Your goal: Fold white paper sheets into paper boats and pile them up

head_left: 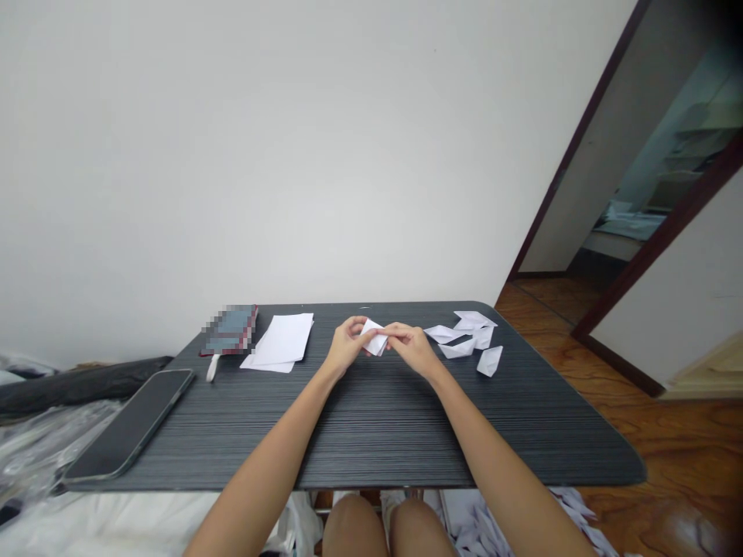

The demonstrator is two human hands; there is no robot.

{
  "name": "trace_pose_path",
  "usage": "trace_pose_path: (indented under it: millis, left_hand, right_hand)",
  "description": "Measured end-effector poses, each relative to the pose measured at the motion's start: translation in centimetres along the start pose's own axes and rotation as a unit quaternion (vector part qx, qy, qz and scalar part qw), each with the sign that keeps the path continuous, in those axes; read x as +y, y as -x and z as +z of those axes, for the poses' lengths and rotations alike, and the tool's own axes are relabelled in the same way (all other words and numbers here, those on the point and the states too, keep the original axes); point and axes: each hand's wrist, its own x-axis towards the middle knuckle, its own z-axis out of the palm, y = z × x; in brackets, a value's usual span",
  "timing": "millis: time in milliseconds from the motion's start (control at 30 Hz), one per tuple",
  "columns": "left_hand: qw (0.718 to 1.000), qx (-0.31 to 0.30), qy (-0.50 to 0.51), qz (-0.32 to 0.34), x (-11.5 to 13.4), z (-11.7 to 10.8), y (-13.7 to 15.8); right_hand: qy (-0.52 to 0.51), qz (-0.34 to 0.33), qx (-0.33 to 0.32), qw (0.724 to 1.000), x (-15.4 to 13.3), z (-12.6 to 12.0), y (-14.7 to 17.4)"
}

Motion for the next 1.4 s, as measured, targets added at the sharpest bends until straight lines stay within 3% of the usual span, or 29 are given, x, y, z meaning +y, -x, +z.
trace_pose_path:
  millis: [200, 533, 600, 767, 900, 1033, 1100, 1200, 1300, 1400]
  left_hand:
    - [0.997, -0.021, -0.057, 0.054, -0.3, 0.0, 0.2]
    - [0.962, 0.078, -0.228, 0.131, -0.3, -0.1, 0.3]
    - [0.974, 0.058, -0.193, 0.105, -0.4, 0.0, 0.4]
    - [0.995, -0.079, -0.066, -0.016, -0.5, 0.2, 0.4]
    - [0.991, -0.119, -0.06, -0.019, -0.8, 0.0, 0.4]
    - [0.981, -0.114, -0.153, 0.014, -1.2, -0.8, 0.6]
    - [0.96, -0.102, -0.249, 0.081, -1.2, -1.2, 0.9]
    - [0.893, -0.13, -0.389, 0.184, -1.0, -1.6, 1.3]
    - [0.839, -0.174, -0.462, 0.227, -0.8, -1.6, 1.6]
    - [0.809, -0.199, -0.493, 0.253, -0.8, -1.3, 1.6]
  right_hand:
    - [-0.033, 0.085, 0.019, 0.996, -0.1, 0.0, 0.0]
    - [-0.038, 0.119, 0.002, 0.992, 0.1, 0.0, 0.1]
    - [-0.048, 0.125, 0.002, 0.991, 0.2, -0.2, 0.1]
    - [-0.076, 0.137, 0.011, 0.988, 0.6, -0.6, 0.2]
    - [-0.109, 0.171, -0.002, 0.979, 0.7, -0.6, 0.3]
    - [-0.081, 0.192, 0.011, 0.978, 1.3, -0.7, 0.3]
    - [-0.039, 0.196, 0.024, 0.979, 1.8, -0.8, 0.3]
    - [0.056, 0.196, 0.026, 0.979, 2.5, -1.0, 0.5]
    - [0.202, 0.174, 0.025, 0.963, 2.6, -1.1, 0.8]
    - [0.327, 0.117, 0.018, 0.937, 2.5, -1.4, 1.2]
